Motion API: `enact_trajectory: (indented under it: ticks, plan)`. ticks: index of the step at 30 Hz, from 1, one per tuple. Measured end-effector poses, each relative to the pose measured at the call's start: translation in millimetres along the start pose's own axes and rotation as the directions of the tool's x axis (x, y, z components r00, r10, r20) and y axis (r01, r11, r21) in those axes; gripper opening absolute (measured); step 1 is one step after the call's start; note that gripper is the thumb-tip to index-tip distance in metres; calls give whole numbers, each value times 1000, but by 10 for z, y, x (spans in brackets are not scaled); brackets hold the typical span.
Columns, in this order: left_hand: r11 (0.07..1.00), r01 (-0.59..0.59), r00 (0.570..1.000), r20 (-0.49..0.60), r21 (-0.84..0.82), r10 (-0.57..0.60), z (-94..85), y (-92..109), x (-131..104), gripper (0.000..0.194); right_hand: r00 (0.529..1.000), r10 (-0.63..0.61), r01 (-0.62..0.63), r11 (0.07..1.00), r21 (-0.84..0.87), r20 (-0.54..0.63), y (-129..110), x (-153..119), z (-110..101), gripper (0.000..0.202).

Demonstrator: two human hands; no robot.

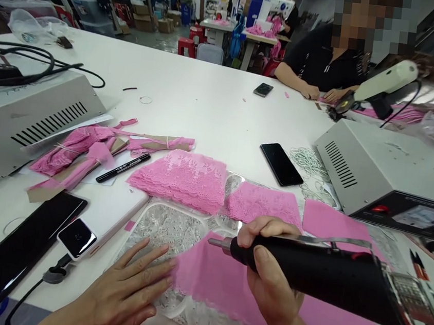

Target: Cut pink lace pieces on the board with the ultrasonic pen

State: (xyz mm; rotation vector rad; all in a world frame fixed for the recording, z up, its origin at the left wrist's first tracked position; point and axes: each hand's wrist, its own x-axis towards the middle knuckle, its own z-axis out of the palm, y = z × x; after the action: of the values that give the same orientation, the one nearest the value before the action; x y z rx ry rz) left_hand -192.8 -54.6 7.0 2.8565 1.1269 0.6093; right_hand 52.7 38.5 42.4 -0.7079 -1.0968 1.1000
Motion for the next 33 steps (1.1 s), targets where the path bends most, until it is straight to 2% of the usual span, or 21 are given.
enact_trajectory:
  ticks: [8, 15, 21, 29, 33]
  plan:
    - [996, 29, 1000, -8, -86, -29, 13, -7, -59, 36, 999, 17, -16, 1000, -12, 34, 23, -25, 74, 10]
    - [997, 21, 1000, 20, -80, -20, 1, -15, -58, 36, 998, 8, -7, 1000, -18, 54, 40, -42, 91, 10]
    - [991, 39, 999, -5, -132, -40, 29, 5, -99, 35, 996, 13, -10, 1000, -30, 83, 16, -65, 94, 8]
    - [983, 61, 998, 18, -175, -58, -50, 34, -128, 39, 990, 65, -64, 998, -17, 123, -4, -147, 174, 7]
    - [979, 68, 997, -8, -192, -71, -54, 38, -144, 38, 988, 60, -58, 998, -17, 146, 1, -149, 158, 8]
